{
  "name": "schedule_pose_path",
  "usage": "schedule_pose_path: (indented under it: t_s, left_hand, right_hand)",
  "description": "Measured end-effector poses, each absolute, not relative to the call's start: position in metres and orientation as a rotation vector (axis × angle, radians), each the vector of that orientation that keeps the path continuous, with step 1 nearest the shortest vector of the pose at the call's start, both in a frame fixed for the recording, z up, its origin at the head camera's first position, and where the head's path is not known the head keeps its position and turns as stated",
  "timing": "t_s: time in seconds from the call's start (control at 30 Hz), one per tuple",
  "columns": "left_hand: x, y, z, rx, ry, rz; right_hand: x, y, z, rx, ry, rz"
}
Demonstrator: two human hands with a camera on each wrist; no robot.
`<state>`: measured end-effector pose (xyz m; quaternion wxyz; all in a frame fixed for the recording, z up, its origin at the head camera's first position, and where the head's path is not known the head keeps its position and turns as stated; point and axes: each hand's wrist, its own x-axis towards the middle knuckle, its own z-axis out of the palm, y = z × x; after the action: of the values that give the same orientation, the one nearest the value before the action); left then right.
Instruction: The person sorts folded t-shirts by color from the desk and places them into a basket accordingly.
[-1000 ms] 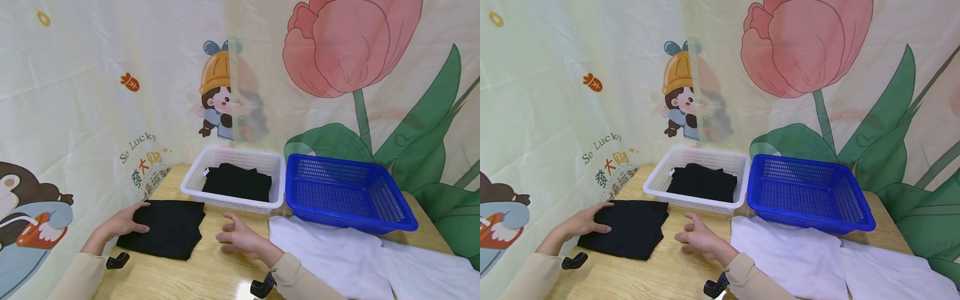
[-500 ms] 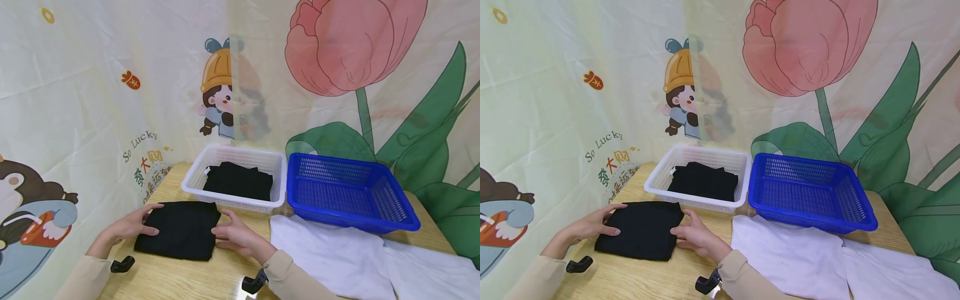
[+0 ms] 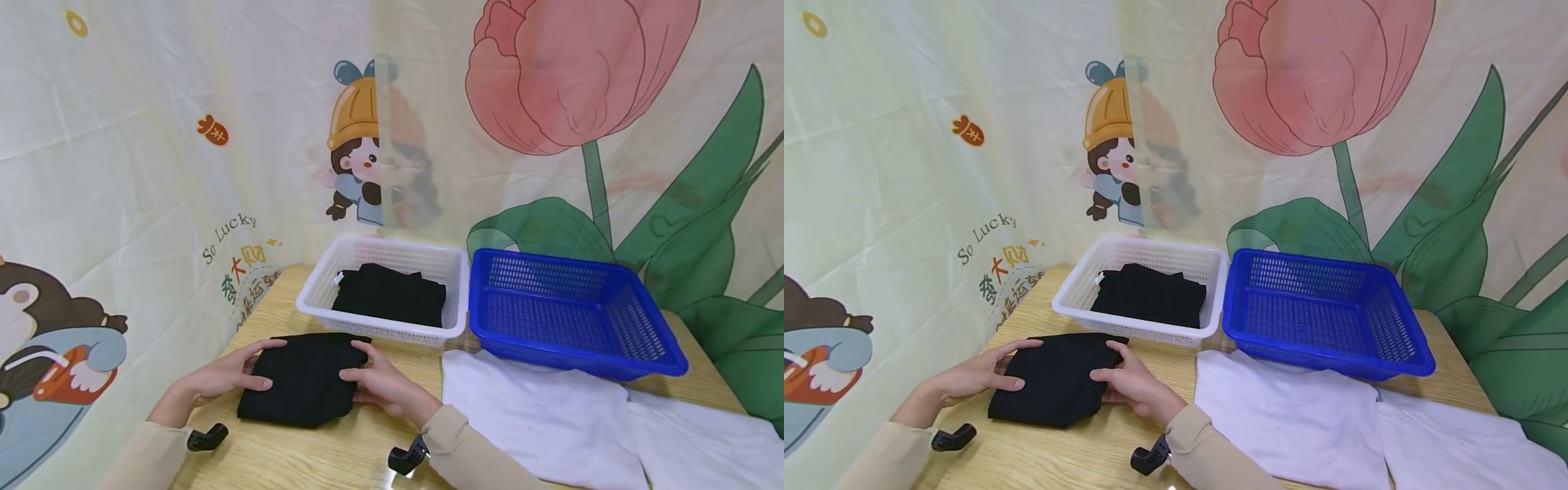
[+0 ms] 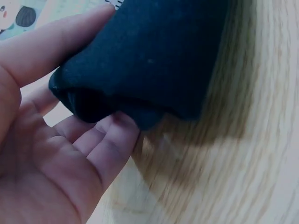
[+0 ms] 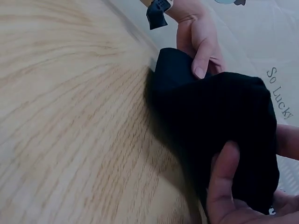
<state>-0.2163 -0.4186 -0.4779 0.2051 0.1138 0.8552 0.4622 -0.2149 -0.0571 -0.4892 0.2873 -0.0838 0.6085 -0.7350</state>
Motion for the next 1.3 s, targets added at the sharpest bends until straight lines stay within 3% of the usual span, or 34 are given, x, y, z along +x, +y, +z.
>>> schedule_pose_path:
  t_s: [0.5, 0.97, 1.3]
  left_hand:
    - [-0.212, -0.410, -0.478, 0.367, 2.303, 1.415]
    - [-0.202, -0.397, -0.368, 0.538, 2.304, 1.453]
    - [-0.246, -0.356, -0.340, 0.478, 2.319, 1.545]
  right_hand:
    - [-0.214, -0.048, -0.486, -0.333, 1.712, -1.925]
    - [-0.210, -0.013, -0.403, -0.614, 1.656, -1.944]
    - [-0.246, 0.015, -0.372, -0.558, 1.823, -1.962]
